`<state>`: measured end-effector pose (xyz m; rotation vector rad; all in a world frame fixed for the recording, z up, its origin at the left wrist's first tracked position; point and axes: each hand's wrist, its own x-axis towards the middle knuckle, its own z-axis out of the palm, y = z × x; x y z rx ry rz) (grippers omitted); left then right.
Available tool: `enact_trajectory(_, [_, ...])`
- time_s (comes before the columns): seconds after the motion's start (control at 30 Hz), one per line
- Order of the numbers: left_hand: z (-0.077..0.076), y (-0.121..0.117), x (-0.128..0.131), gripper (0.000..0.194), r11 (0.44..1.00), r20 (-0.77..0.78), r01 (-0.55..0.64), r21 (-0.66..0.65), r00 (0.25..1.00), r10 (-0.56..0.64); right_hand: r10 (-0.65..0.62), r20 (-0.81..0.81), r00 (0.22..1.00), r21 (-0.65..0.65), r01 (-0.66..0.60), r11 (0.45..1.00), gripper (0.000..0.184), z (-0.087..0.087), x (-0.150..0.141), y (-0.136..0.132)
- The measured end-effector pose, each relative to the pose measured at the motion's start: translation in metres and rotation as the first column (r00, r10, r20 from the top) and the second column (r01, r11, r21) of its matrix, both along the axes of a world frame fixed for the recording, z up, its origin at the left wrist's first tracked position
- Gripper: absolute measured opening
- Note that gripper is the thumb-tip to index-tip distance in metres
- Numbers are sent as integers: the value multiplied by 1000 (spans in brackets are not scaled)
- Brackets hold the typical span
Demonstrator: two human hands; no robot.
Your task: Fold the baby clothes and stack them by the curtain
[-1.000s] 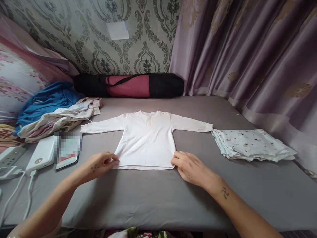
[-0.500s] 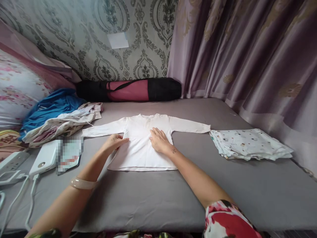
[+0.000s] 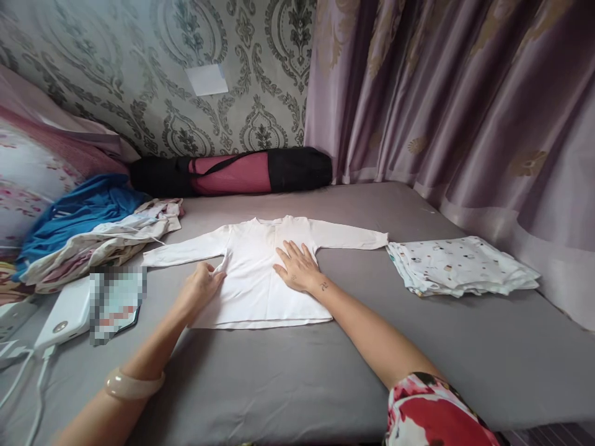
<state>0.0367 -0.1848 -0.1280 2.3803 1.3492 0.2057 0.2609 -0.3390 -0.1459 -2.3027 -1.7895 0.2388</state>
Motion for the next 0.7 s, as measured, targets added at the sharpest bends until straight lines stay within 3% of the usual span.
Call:
enact_trajectory(0.1, [-4,-13,-14,40,985,-161,83,152,985,-58,165,-72,984,4,-165,986,61,6,-10,-19])
enact_trajectory(0.17, [-7,-18,-21,44,973,-209,146,181,972,-107,267,-140,953,3,-270,963,58,12,-21,-36])
enact_trajectory(0.37, [-2,-11,-33,42,936,-285,309,166,924,-255,486,-364,795,49,-505,862,54,39,-58,-97])
enact_trajectory(0.47, [12,-1,-29,37,915,-375,379,141,875,-305,507,-540,672,58,-571,819,39,53,-51,-109])
enact_trajectory(0.53, [22,1,-15,34,899,-402,402,176,863,-307,411,-626,663,44,-496,867,32,59,-30,-104])
enact_trajectory(0.6, [31,-5,9,30,869,-359,449,209,862,-359,204,-600,773,38,-227,973,30,59,2,-88])
enact_trajectory(0.63, [33,-11,25,29,853,-316,483,199,855,-411,92,-537,839,65,-68,996,28,56,18,-78])
enact_trajectory(0.7, [33,-28,63,28,817,-181,555,154,829,-529,-149,-314,938,110,191,975,28,48,48,-57])
